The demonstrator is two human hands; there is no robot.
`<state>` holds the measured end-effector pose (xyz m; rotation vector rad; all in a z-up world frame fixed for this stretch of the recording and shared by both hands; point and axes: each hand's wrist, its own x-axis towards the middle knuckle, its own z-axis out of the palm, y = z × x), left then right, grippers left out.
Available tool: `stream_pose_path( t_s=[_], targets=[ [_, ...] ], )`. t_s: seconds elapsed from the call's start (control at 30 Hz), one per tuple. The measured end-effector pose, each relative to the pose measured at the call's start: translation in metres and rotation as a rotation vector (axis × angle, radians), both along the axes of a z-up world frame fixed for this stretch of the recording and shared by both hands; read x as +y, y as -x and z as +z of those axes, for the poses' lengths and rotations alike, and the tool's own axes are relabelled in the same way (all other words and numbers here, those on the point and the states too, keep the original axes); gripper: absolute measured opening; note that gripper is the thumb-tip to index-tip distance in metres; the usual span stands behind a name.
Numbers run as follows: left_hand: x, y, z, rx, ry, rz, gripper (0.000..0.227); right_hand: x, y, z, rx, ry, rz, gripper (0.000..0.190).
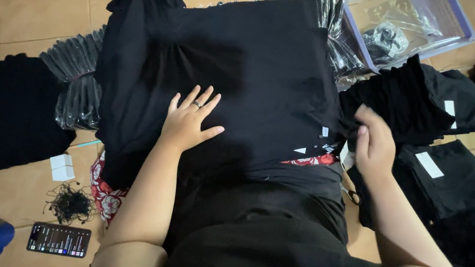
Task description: The person uses scissors to trim loose threads and edges from a black garment, then folds it neatly and places it on a stack of similar folded items. The process is repeated for multiple garments.
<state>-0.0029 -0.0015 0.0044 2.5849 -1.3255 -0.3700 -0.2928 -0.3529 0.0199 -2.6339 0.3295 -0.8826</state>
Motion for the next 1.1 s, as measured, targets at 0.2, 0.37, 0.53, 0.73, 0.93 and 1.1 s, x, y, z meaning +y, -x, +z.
stream_pose_path(
  t_s=[0.2, 0.37, 0.53, 0.73, 0.93, 1.1],
  targets=[
    [-0.002, 0.002, 0.003, -0.001, -0.038, 0.004, 0.084, 0.017, -0.025, -0.048, 0.537, -0.142, 0.160, 0.073],
    [-0.005, 0.000, 0.009, 0.013, -0.091, 0.012, 0.085, -0.035, -0.032, -0.056, 1.020, -0.242, -0.116, 0.074],
    [-0.005, 0.001, 0.004, 0.015, -0.107, 0.017, 0.088, 0.013, -0.088, 0.019, 0.679, -0.174, -0.261, 0.076],
    [-0.002, 0.001, -0.002, -0.012, -0.095, 0.012, 0.089, 0.075, -0.160, -0.020, 0.463, 0.220, 0.156, 0.070],
    [0.036, 0.009, -0.001, -0.037, -0.029, 0.080, 0.080, 0.028, -0.144, -0.040, 0.755, 0.134, -0.063, 0.072],
    [0.097, 0.018, 0.007, -0.052, -0.108, 0.376, 0.074, 0.009, -0.127, -0.029, 0.936, -0.096, -0.218, 0.078]
  ],
)
